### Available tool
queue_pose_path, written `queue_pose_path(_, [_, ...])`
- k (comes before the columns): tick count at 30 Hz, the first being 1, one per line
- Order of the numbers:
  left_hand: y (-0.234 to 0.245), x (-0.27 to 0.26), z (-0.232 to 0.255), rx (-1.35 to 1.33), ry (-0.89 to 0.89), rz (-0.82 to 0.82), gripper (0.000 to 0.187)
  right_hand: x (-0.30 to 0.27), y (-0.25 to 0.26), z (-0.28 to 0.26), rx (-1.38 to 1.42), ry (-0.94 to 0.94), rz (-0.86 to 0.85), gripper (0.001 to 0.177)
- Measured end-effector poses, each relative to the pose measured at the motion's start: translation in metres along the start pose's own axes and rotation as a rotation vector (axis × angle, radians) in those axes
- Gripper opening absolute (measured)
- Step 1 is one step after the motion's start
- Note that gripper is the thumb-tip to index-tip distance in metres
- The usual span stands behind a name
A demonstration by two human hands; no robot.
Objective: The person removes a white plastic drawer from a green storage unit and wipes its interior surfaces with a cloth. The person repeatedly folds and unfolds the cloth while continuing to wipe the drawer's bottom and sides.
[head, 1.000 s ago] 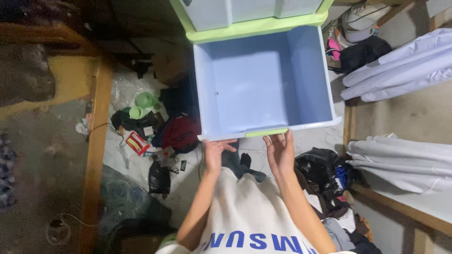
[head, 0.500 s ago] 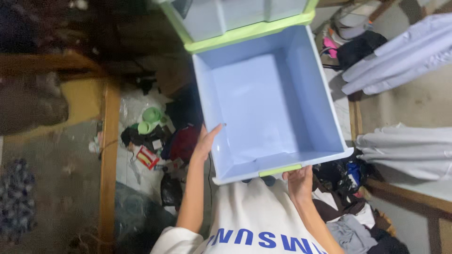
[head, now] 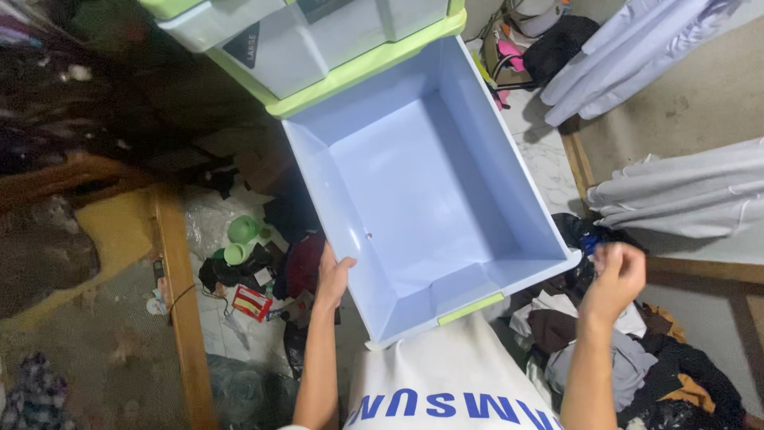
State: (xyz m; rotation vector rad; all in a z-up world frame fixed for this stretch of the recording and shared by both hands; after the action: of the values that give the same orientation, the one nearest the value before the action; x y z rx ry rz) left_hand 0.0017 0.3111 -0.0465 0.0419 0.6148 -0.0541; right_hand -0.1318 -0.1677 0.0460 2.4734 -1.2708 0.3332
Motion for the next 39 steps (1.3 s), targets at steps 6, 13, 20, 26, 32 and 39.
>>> queue_pose_path(6, [0.019, -0.009, -0.024, -0.026, -0.018, -0.097, 0.060, 0.029, -0.102, -0.063, -0.504, 0.196, -0.616, 0.058])
queue_pose_path(13, [0.006, -0.006, -0.041, 0.249, -0.096, -0.095, 0.053, 0.020, -0.143, 0.024, -0.720, -0.075, -0.646, 0.038])
queue_pose_path(20, [-0.061, 0.007, -0.015, 0.326, -0.257, -0.246, 0.053, -0.005, -0.022, 0.084, -0.705, -0.051, -0.429, 0.036])
queue_pose_path(26, [-0.143, 0.025, 0.011, 0.531, -0.229, -0.370, 0.049, -0.043, 0.093, 0.069, -0.761, -0.191, -0.229, 0.035])
queue_pose_path(32, [-0.235, 0.021, 0.040, 0.556, -0.319, -0.660, 0.056, -0.099, 0.159, 0.025, -0.839, -0.235, 0.075, 0.031])
queue_pose_path(39, [-0.327, 0.031, 0.059, 0.615, -0.314, -1.074, 0.054, -0.167, 0.174, -0.026, -0.740, -0.298, 0.499, 0.028])
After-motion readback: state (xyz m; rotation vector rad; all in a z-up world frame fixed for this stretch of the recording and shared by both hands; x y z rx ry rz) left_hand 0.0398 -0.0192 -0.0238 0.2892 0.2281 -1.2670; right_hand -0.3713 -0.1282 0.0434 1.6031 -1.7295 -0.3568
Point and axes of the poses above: each hand's wrist, its own x-axis towards the middle knuckle, its own y-axis out of the back of the hand, z = x × y, the point moved 4 cm from there along x, towards the middle knuckle, and after that the axes turned 10 degrees about y, right-handed, at the moved point
